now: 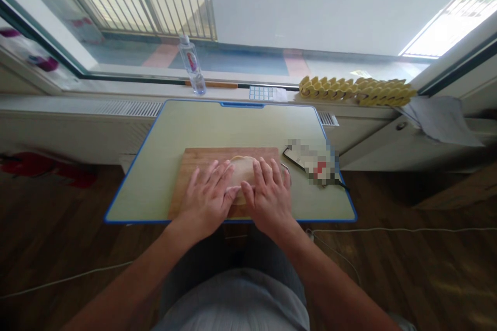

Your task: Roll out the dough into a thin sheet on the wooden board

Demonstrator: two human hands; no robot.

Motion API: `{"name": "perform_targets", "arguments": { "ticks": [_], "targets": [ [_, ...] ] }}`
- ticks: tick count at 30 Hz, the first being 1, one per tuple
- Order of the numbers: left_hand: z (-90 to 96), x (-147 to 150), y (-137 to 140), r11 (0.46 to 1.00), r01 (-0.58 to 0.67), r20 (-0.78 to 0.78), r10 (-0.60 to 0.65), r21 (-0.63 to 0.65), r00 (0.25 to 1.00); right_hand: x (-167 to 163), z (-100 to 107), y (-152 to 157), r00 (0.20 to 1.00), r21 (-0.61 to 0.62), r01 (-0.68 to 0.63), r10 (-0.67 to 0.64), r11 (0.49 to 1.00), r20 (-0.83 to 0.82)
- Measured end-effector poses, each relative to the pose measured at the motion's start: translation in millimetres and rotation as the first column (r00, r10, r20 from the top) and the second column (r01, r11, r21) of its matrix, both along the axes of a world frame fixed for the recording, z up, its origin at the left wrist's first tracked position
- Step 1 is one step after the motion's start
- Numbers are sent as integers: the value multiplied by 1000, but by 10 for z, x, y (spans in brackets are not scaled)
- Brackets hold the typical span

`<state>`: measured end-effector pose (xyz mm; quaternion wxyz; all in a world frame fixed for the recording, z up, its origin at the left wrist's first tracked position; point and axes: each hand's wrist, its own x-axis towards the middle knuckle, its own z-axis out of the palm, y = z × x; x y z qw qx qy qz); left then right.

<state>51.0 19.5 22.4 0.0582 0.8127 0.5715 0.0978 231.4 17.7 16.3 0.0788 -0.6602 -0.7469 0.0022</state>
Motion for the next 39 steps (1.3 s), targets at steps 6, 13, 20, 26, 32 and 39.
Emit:
{"name": "perform_targets", "arguments": {
  "ticks": [6, 13, 20, 26, 32, 39],
  "targets": [
    [0, -11, 647, 996, -25, -31, 22, -90, 999, -37, 44, 626, 996, -22, 52, -53, 998, -66],
    [23, -34, 779, 992, 0, -48, -6, -126, 999, -50, 68, 761, 996, -67, 36, -41, 997, -76],
    [3, -18, -100, 999, 22, 19, -23, 34, 1000, 51, -76, -119, 996, 83, -51, 58, 995, -75],
    [-21, -20, 302, 999, 18, 12, -19, 46, 1000, -3, -56, 265, 997, 110, 4, 4, 994, -78],
    [-29, -27, 861, 998, -27, -26, 25, -59, 999, -49, 34, 821, 996, -29, 32, -34, 999, -81],
    [-34, -17, 76, 998, 2, -10, -2, 58, 1000, 28, -84, 64, 993, 112, -46, 58, 993, -100]
  ]
}}
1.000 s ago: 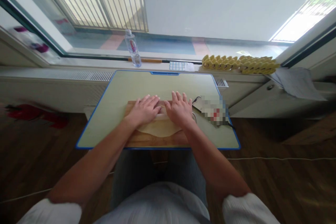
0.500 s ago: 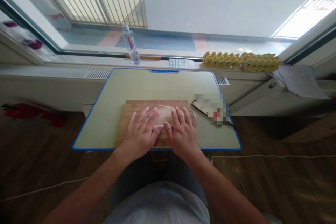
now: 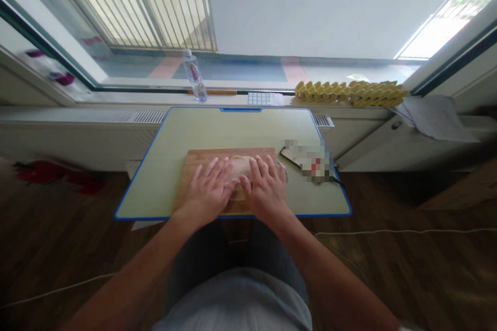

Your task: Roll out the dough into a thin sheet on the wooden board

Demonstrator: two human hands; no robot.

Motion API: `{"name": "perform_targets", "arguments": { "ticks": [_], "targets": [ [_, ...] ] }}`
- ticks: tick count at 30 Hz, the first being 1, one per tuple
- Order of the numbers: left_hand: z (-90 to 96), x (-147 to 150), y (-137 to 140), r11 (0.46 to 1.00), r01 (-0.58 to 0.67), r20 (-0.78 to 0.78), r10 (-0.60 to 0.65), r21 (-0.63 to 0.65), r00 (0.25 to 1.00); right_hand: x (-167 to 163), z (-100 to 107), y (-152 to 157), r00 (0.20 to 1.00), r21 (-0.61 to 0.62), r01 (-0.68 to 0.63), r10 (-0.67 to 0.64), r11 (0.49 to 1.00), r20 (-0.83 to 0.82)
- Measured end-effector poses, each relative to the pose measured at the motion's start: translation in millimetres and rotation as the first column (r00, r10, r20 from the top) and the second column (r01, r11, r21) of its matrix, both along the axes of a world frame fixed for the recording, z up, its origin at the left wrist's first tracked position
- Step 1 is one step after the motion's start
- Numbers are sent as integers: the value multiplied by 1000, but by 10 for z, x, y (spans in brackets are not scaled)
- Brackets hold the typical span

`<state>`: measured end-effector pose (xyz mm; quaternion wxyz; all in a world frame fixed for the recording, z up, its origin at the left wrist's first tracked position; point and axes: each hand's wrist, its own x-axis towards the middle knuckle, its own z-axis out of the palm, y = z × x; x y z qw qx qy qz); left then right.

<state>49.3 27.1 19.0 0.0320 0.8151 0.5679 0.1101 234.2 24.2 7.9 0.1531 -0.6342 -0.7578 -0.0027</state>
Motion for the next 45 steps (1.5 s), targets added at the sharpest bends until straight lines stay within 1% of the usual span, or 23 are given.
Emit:
{"name": "perform_targets", "arguments": {
  "ticks": [3, 4, 6, 8, 11, 14, 17, 20, 25, 28, 31, 34, 37, 41, 43, 45],
  "targets": [
    [4, 3, -341, 1000, 20, 14, -20, 15, 1000, 57, -73, -340, 999, 27, -38, 39, 999, -20],
    [6, 1, -399, 1000, 25, 18, -26, 14, 1000, 70, -90, -402, 999, 35, -44, 45, 998, -22],
    [10, -6, -418, 999, 29, 21, -29, 15, 999, 78, -106, -432, 999, 38, -42, 43, 998, -25],
    [19, -16, -322, 999, 34, 15, -34, 17, 999, 58, -90, -349, 999, 26, -25, 26, 999, -23],
    [39, -28, -60, 999, 39, 2, -39, 12, 999, -2, -33, -99, 1000, 3, 18, -18, 1000, -4],
    [49, -35, 167, 1000, 4, -11, -4, -11, 1000, -54, 19, 128, 999, 4, 48, -48, 999, 10],
    [42, -39, 195, 1000, -22, -18, 22, -7, 1000, -65, 36, 171, 999, 4, 44, -44, 999, 2],
    [22, -45, 2, 1000, -8, 2, 8, 28, 1000, -39, 6, -14, 999, 9, 26, -26, 1000, -20],
    [-36, -93, -461, 997, 16, 46, -20, 76, 999, -15, -142, -497, 998, 72, 9, -5, 997, -55],
    [-70, -171, -602, 996, -4, 69, -2, 85, 998, -23, -217, -616, 999, 97, 16, -11, 995, -49],
    [-106, -287, -632, 994, -53, 90, 45, 92, 995, -20, -235, -546, 1000, 116, 9, -6, 993, -25],
    [-150, -400, -614, 987, -116, 117, 103, 110, 988, -27, -205, -374, 1000, 130, 7, -7, 991, -3],
    [-186, -454, -560, 981, -155, 146, 138, 116, 980, -62, -152, -198, 1000, 150, 12, -14, 989, 10],
    [-214, -428, -453, 980, -161, 160, 142, 115, 977, -92, -109, -84, 1000, 179, 1, -4, 984, 12],
    [-229, -414, -419, 981, -149, 152, 130, 123, 980, -75, -114, -103, 1000, 206, -16, 18, 978, -4],
    [-239, -424, -405, 983, -134, 145, 115, 129, 983, -36, -128, -158, 997, 224, -58, 66, 973, -28]
  ]
}}
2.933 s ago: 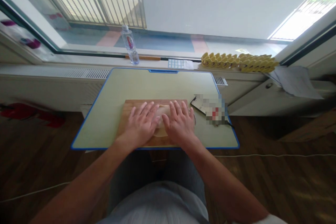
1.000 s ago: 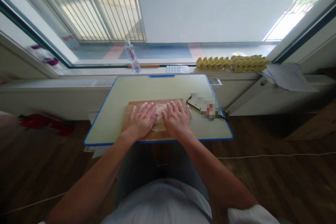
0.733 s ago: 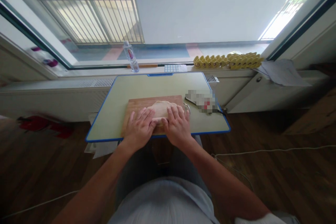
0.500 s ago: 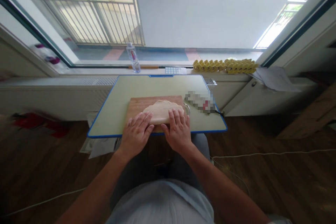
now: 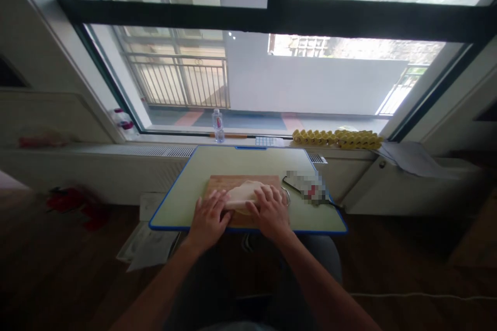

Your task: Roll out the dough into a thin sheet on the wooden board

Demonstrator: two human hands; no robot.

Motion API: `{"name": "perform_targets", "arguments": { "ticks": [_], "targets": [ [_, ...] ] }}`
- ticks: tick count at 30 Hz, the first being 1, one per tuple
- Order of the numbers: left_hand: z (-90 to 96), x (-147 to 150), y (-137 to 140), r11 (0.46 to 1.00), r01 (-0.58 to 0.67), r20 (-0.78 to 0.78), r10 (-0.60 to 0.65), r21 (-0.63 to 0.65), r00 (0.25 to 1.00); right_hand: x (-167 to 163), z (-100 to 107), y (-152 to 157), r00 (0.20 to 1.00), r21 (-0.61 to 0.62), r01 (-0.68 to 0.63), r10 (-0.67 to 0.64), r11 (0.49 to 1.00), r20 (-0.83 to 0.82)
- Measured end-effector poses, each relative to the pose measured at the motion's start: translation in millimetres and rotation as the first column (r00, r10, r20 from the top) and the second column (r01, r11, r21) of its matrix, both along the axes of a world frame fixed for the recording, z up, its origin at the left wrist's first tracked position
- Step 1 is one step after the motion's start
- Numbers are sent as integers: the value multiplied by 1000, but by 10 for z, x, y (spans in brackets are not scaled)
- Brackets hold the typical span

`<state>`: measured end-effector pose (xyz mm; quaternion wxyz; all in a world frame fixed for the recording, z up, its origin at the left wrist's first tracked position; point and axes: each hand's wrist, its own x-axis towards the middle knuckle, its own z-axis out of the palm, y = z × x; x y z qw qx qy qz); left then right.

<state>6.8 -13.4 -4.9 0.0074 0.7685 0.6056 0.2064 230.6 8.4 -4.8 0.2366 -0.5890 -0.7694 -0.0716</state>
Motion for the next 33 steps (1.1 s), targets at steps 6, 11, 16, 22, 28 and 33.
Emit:
{"name": "perform_targets", "arguments": {
  "ticks": [6, 11, 16, 22, 28, 33],
  "targets": [
    [32, -145, 60, 997, -74, 21, 74, -27, 997, 134, -34, -88, 989, -53, -111, 105, 992, -108],
    [104, -215, 157, 989, -141, 22, 142, -40, 990, 173, -86, -38, 982, 12, -18, 20, 1000, -188],
    [195, -131, 261, 988, -104, 77, 113, -110, 991, 164, -132, -34, 964, 62, 118, -100, 991, -247],
    [265, 13, 446, 932, -187, 143, 240, -312, 960, 162, -144, -81, 965, 79, 86, -64, 993, -254],
    [217, 59, 707, 925, -127, 321, 249, -357, 914, 154, -125, -117, 950, 96, 84, -51, 992, -307],
    [195, 99, 882, 952, -59, 393, 181, -301, 901, 144, -128, -121, 947, 98, 86, -51, 991, -318]
  ]
}}
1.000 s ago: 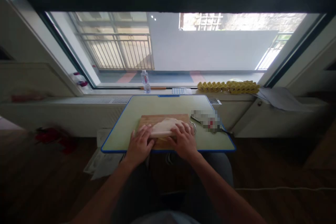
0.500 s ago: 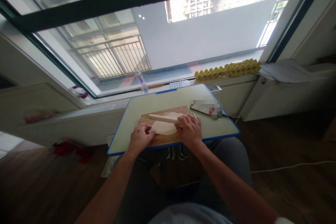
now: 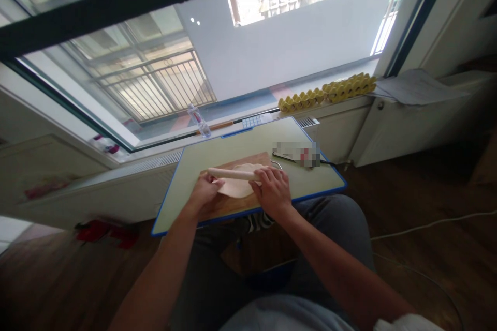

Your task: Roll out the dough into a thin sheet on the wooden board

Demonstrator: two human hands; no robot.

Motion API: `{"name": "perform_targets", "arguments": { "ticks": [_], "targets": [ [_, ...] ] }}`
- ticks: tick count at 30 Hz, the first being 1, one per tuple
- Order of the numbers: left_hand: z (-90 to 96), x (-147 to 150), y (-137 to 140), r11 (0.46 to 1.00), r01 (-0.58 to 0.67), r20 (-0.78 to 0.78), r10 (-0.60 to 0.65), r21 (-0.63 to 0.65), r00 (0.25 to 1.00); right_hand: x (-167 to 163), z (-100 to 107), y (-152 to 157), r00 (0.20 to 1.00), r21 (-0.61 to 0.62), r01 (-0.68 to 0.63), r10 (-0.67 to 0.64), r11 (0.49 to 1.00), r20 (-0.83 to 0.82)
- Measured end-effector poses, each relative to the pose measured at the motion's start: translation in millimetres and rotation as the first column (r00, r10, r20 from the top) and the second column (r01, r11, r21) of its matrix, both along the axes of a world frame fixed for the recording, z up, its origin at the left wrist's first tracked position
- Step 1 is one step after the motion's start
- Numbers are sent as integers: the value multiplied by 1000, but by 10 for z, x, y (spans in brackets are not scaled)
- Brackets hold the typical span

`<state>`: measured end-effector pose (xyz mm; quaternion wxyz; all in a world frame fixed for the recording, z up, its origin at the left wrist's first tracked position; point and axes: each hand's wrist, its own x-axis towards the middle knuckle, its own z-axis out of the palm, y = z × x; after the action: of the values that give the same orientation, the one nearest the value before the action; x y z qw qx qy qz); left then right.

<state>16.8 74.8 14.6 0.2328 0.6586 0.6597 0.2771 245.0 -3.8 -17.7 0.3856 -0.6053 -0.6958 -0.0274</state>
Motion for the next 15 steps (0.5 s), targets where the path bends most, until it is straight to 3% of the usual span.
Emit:
{"name": "perform_targets", "arguments": {
  "ticks": [4, 8, 15],
  "targets": [
    [81, -55, 74, 995, 31, 64, -37, 96, 997, 8, 5, -6, 1000, 17, 9, -9, 1000, 9],
    [156, -309, 144, 985, -71, 57, 63, 159, 996, 22, -7, -5, 1000, 38, 6, -7, 999, 14],
    [-50, -688, 109, 974, -155, 26, 152, 166, 988, 66, -38, 68, 999, 37, 6, -7, 999, 40]
  ]
}}
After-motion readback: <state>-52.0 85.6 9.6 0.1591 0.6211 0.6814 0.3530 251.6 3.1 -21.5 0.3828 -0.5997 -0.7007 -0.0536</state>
